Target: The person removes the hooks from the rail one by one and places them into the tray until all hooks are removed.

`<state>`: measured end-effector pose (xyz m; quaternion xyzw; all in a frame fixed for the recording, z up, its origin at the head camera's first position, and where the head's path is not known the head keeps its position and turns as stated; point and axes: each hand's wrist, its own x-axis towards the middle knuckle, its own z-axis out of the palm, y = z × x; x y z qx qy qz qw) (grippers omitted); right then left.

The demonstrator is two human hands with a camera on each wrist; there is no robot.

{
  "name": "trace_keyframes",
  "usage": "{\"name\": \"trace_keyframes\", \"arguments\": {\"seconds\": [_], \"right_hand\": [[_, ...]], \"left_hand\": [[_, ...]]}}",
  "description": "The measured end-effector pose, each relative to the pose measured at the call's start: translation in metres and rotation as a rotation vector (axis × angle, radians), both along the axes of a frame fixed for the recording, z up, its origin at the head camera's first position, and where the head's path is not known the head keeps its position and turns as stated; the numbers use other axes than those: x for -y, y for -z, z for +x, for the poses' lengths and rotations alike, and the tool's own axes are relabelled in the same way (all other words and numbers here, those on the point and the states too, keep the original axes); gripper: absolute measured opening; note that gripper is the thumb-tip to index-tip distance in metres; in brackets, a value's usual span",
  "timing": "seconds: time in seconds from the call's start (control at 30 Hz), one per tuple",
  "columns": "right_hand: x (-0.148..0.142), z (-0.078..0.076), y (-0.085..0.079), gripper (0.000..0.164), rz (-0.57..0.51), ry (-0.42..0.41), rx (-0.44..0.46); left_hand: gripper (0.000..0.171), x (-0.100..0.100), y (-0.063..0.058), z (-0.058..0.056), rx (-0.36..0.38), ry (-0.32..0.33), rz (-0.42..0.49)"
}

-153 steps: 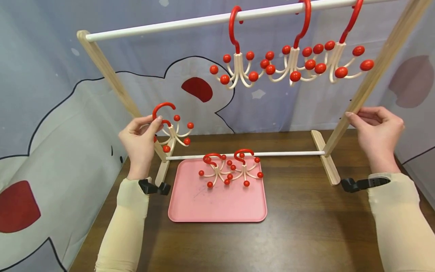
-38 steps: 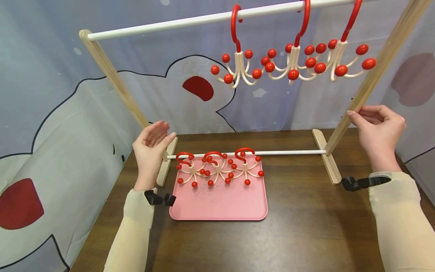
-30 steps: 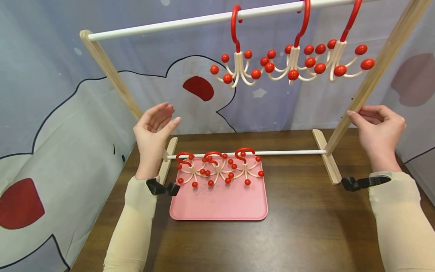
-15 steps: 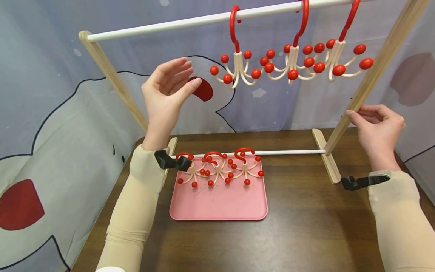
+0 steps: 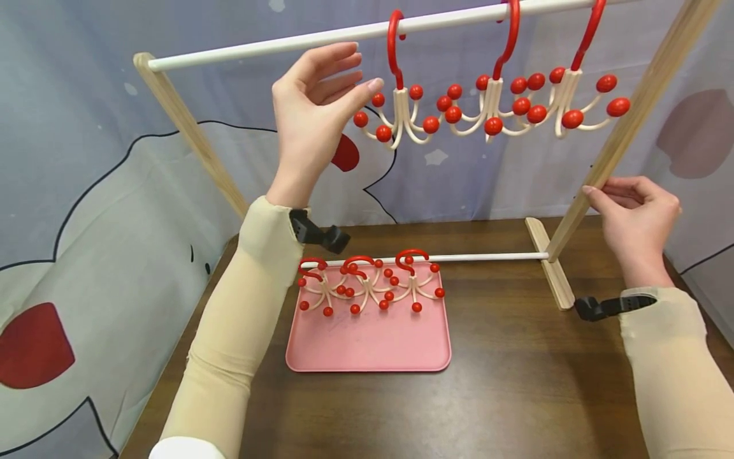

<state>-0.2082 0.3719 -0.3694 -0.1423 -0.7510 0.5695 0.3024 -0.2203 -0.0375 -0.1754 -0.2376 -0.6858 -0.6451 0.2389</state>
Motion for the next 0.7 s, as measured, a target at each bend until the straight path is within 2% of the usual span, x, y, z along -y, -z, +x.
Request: {"name": "trace_keyframes", "arguments": {"seconds": [0.1, 0.23, 0.47, 0.7], "right_hand": [[-0.001, 0.0, -0.001, 0.026, 0.0, -0.002, -0.007], [-0.001, 0.0, -0.002, 0.027, -0.007, -0.008, -0.019], [0.001, 0.0, -0.001, 0.027, -0.002, -0.008, -0.009], [0.002, -0.002, -0.001, 0.028, -0.011, -0.024, -0.013]], "left_hand": [[0.047, -0.008, 0.004, -0.013, 0.021, 0.003, 0.005], [0.047, -0.018, 0.007, -0.022, 0.043, 0.002, 0.008], [0.041, -0.026, 0.006, -0.028, 0.078, -0.024, 0.02], [0.035, -0.024, -0.001, -0.03, 0.089, -0.08, -0.019]]}}
